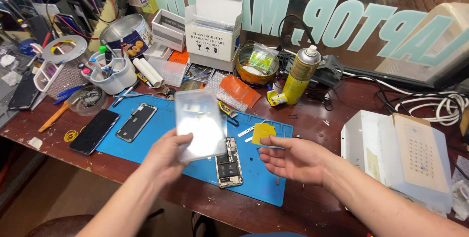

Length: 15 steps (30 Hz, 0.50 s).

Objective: The person wipes a white box with a cloth, then opens a clear plastic case to retrieve small electronic components. They place a disassembled smartphone on the box and use a metal spudger to pry and adjust internal parts near the battery and motherboard.

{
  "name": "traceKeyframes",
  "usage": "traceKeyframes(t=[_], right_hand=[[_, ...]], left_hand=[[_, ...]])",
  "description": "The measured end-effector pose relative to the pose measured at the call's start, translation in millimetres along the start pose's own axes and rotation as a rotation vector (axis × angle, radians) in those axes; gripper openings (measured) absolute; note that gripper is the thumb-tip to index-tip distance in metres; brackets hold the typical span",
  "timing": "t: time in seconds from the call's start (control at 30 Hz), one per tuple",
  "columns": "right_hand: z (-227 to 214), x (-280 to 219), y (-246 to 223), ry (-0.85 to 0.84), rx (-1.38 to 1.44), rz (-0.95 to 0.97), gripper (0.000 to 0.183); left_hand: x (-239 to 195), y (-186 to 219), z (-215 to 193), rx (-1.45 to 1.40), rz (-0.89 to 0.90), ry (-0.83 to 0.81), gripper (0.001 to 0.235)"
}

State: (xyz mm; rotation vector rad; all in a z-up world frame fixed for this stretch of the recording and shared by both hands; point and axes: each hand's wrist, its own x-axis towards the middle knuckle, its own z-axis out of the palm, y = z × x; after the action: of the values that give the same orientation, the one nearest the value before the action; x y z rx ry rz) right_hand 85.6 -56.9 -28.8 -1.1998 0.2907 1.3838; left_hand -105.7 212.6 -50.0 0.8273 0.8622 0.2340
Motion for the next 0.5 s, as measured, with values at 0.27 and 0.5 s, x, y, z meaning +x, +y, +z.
traceKeyframes(t=[0.27,0.5], right_hand=[[1,30,4,0.278,0.122,-0.092,0.023],[28,31,37,0.395,0.201,-0.114,0.026]], left_hand=[[115,88,-119,0.291,0.095,0.25,0.033],[201,91,-106,0.404,0.092,0.315,0.023]])
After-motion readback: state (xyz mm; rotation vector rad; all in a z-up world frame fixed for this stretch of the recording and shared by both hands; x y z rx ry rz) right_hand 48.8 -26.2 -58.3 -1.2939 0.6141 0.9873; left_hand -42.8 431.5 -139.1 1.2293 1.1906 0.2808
